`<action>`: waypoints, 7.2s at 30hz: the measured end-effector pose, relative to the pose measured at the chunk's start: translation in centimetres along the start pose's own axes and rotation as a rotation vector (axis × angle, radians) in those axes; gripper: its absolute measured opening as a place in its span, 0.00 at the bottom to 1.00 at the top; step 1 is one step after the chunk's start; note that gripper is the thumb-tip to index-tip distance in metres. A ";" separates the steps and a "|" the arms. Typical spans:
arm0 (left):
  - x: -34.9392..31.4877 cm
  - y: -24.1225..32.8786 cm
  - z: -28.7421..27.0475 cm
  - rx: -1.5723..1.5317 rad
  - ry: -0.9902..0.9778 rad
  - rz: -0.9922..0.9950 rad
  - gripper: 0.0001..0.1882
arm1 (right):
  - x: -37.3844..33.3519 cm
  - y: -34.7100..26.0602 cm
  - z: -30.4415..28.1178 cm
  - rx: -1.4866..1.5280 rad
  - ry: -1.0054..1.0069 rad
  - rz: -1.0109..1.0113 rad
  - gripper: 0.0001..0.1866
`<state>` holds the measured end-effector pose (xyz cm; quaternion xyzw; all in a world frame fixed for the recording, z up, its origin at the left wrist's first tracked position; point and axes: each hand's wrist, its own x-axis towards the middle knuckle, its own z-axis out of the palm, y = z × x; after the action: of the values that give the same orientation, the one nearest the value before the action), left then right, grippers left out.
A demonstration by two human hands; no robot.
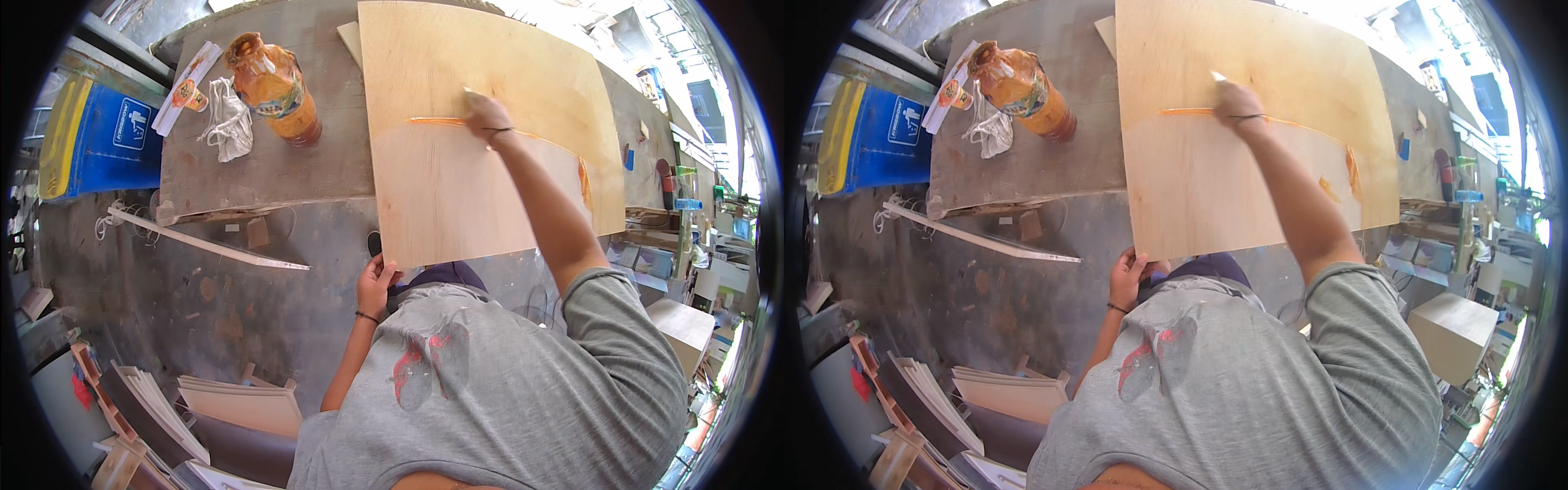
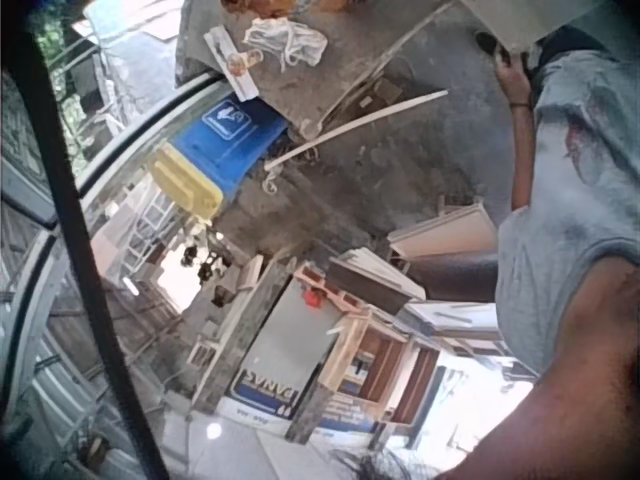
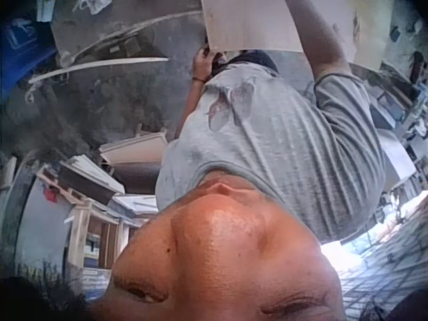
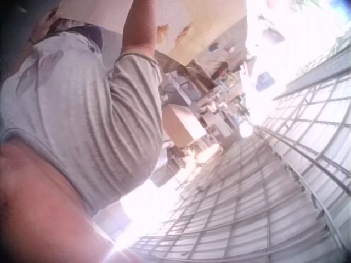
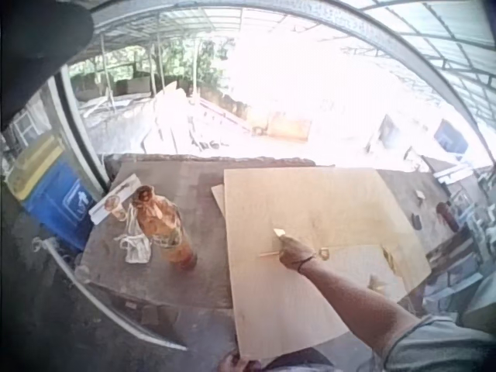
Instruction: The person sands a piece of plywood with a blue block, pours an orange liquid from a plastic bottle onto the surface, and spreads it across the wood using a white scraper.
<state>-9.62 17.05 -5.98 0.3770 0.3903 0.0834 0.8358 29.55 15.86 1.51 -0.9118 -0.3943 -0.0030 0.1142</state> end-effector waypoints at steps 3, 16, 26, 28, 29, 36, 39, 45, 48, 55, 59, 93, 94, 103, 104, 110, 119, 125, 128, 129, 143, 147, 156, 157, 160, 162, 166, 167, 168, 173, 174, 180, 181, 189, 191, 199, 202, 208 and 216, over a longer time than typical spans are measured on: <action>0.2 -0.4 -0.4 0.018 0.017 -0.008 0.17 | -0.7 -8.5 2.5 0.132 -0.195 -0.074 0.13; -0.4 0.7 -0.6 -0.303 -0.104 -0.119 0.18 | -4.7 0.6 -3.9 0.231 -0.033 -0.094 0.26; 1.5 -4.0 -4.2 -0.833 -0.355 -0.223 0.26 | -10.9 -14.7 -0.7 -0.021 -0.439 -0.340 0.24; 2.5 -5.4 -4.6 -0.990 -0.546 -0.221 0.25 | -13.9 -17.1 0.4 0.040 -0.402 -0.514 0.23; 2.1 -4.5 -3.6 -1.022 -0.411 -0.252 0.26 | -15.1 -18.4 -0.3 0.075 -0.467 -0.591 0.22; 2.0 -4.9 -4.4 -0.964 -0.444 -0.263 0.30 | -14.5 -14.7 -3.8 0.172 -0.440 -0.428 0.26; 2.3 -4.9 -4.7 -1.012 -0.525 -0.237 0.30 | -10.4 -8.6 -4.0 0.025 -0.425 -0.244 0.26; 2.3 -5.5 -4.6 -0.977 -0.475 -0.237 0.31 | -17.7 -15.3 -2.7 -0.039 -0.607 -0.587 0.25; 1.9 -5.4 -3.9 -0.935 -0.232 -0.314 0.32 | -22.7 -17.3 -3.6 0.073 -0.697 -0.708 0.27; 1.5 -8.0 -4.9 -0.998 -0.278 -0.123 0.31 | -12.0 -4.5 -5.9 -0.090 -0.408 -0.500 0.28; 0.5 -14.6 -9.2 -0.781 -0.005 -0.229 0.31 | -9.0 7.5 -4.8 -0.110 -0.046 -0.145 0.26; -11.5 -33.2 -1.0 0.010 0.641 -0.418 0.19 | -6.5 12.1 -9.4 0.081 -0.463 0.069 0.21; -11.8 -33.3 -0.8 0.071 0.617 -0.386 0.18 | -6.4 13.1 -8.2 0.087 -0.374 -0.082 0.22; -11.9 -31.8 1.9 -0.023 0.677 -0.562 0.16 | -22.6 -4.3 -7.0 -0.044 -0.778 -0.977 0.21; -11.5 -31.6 1.8 -0.044 0.689 -0.525 0.16 | -23.4 -4.5 -7.9 -0.012 -0.856 -1.060 0.23; -10.9 -32.4 2.2 -0.108 0.773 -0.437 0.18 | -12.4 8.5 -11.6 0.101 -0.521 -0.603 0.28; -13.5 -37.8 2.7 -0.058 0.754 -0.613 0.16 | -9.1 15.9 -6.7 0.116 -0.466 -0.290 0.27; -11.4 -34.7 4.4 -0.026 0.749 -0.584 0.15 | -25.4 2.3 -6.6 0.014 -0.509 -0.902 0.21; -9.4 -35.2 2.8 0.471 0.622 -0.344 0.15 | -25.8 4.2 -8.8 0.122 -0.724 -0.914 0.24; -9.1 -36.8 1.2 0.879 0.593 -0.160 0.14 | -24.2 5.5 -9.9 0.053 -0.686 -0.813 0.26; -13.4 -38.3 6.7 0.015 0.741 -0.604 0.21 | -13.3 21.2 -7.6 -0.083 -0.454 -0.396 0.27; -12.2 -38.7 7.1 0.011 0.751 -0.575 0.21 | -23.4 10.8 -8.3 -0.108 -0.649 -0.818 0.26; -15.7 -41.3 10.2 -0.143 0.861 -0.264 0.18 | -12.5 23.3 -12.9 0.019 -0.458 -0.293 0.23; -16.7 -43.3 10.5 -0.146 0.862 -0.311 0.18 | -11.1 26.8 -12.9 -0.010 -0.406 -0.285 0.24; -20.5 -49.6 13.0 -0.207 0.882 -0.502 0.18 | -11.2 29.9 -11.1 0.077 -0.382 -0.229 0.25; -23.7 -55.0 14.0 -0.249 0.834 -0.554 0.18 | -15.1 27.1 -9.9 -0.012 -0.403 -0.373 0.25; -29.0 -69.6 14.4 0.108 0.627 -0.544 0.20 | -25.5 17.1 -10.6 -0.134 -0.579 -0.881 0.27; -31.0 -76.4 14.7 0.245 0.577 -0.458 0.21 | -28.0 14.5 -9.9 -0.129 -0.647 -0.973 0.27; -28.4 -74.1 15.6 0.208 0.578 -0.508 0.21 | -30.3 14.4 -9.6 -0.146 -0.689 -1.072 0.27; -21.8 -54.4 18.7 -0.260 0.801 -0.520 0.20 | -22.6 23.8 -12.8 -0.041 -0.383 -0.820 0.23; -21.3 -51.6 19.3 -0.261 0.819 -0.475 0.20 | -18.2 28.1 -11.0 0.014 -0.185 -0.887 0.22; -20.2 -47.5 21.7 -0.246 0.910 -0.303 0.17 | -10.9 37.3 -10.9 -0.044 -0.410 -0.219 0.23; -20.4 -48.2 22.4 -0.262 0.926 -0.331 0.18 | -12.9 35.7 -10.3 0.021 -0.374 -0.403 0.24; -19.5 -55.1 30.5 -0.158 0.740 -0.718 0.21 | -29.0 25.5 -13.3 -0.126 -0.684 -1.132 0.29; -18.2 -54.4 31.9 -0.149 0.759 -0.646 0.22 | -28.6 27.5 -14.1 -0.090 -0.650 -1.157 0.31; -14.2 -51.2 35.0 -0.183 0.877 -0.438 0.21 | -20.4 37.2 -12.8 -0.283 -0.518 -0.787 0.25; -14.3 -52.0 36.1 -0.180 0.854 -0.492 0.21 | -28.6 33.8 -14.3 -0.154 -0.634 -1.018 0.26; -13.7 -53.6 36.9 -0.116 0.812 -0.525 0.21 | -21.8 36.9 -17.8 -0.047 -0.482 -0.784 0.27; -13.6 -53.7 37.8 0.053 0.776 -0.512 0.20 | -29.4 41.3 -16.8 -0.049 -0.677 -0.944 0.24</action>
<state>-0.15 -47.90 -19.82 0.2306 0.7568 -0.0007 0.6116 40.49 -36.19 6.54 -0.5898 -0.7726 0.2289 -0.0533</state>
